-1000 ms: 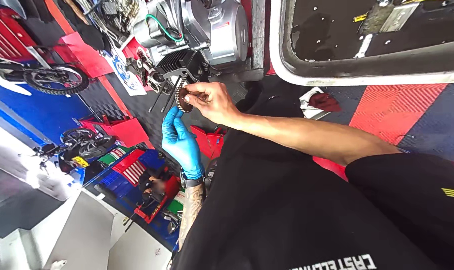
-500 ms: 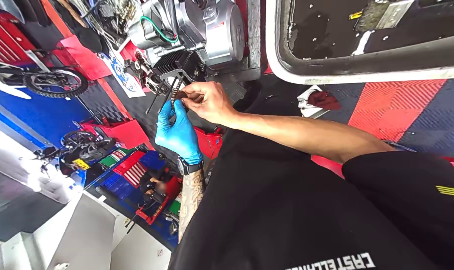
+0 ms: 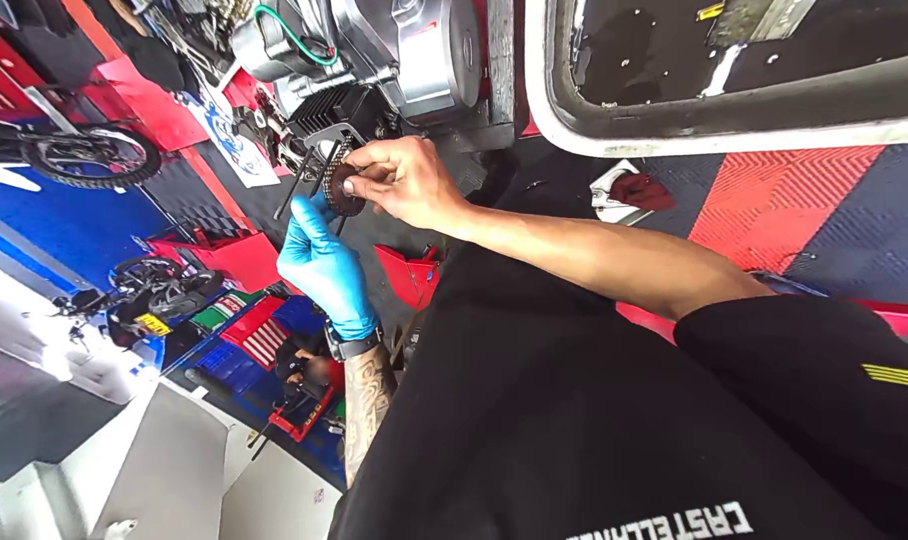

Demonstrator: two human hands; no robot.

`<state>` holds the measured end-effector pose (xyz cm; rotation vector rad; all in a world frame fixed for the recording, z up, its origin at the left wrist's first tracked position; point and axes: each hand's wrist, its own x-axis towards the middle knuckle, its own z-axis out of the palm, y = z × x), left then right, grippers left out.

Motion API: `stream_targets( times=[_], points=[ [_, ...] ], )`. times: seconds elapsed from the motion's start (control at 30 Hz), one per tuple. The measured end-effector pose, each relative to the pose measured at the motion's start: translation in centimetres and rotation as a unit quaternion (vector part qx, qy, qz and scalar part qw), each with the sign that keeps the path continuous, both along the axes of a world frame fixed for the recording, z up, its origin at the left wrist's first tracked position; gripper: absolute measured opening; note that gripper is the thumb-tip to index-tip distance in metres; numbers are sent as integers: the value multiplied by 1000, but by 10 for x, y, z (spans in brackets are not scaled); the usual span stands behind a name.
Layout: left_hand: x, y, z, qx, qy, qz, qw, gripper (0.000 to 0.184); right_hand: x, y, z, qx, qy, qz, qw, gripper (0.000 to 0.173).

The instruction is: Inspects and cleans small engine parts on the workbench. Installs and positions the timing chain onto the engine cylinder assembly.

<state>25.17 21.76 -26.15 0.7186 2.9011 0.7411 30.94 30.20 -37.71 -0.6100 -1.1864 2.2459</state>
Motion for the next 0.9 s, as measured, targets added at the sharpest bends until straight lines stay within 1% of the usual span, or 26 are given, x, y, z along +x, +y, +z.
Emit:
stream_targets(
  times=[0.07, 0.13, 0.3, 0.4, 0.53, 0.6, 0.7, 0.77, 0.8, 0.87, 0.9],
  points=[
    [2, 0, 6, 1, -39, 8, 999, 45, 2, 4, 2, -32, -3, 20, 999, 22],
    [4, 0, 7, 7, -55, 2, 998, 44, 4, 7, 2, -55, 2, 41, 998, 24],
    [2, -5, 3, 20, -59, -5, 998, 39, 9, 9, -2, -72, 21, 60, 995, 24],
    [2, -6, 3, 23, -60, -7, 998, 39, 10, 12, -3, -77, 22, 85, 993, 26],
    [1, -5, 4, 9, -49, -5, 999, 36, 12, 15, -6, -62, 24, 113, 991, 31],
    [2, -6, 4, -6, -37, -11, 999, 30, 13, 16, -6, -60, 32, 117, 991, 35],
    [3, -8, 7, -52, -31, -23, 998, 17, 13, 14, -9, -26, 48, 97, 994, 40],
    [2, -10, 7, -67, -36, -32, 997, 16, 14, 13, -9, 9, 44, 84, 995, 40],
    [2, -11, 7, -67, -38, -33, 996, 16, 17, 17, -3, 23, 19, 102, 994, 40],
    [3, -10, 7, -71, -39, -30, 996, 15, 27, 37, 17, 3, -48, 202, 978, 42],
    [4, -10, 6, -71, -36, -28, 996, 14, 24, 27, 4, 22, -20, 160, 987, 43]
  ],
)
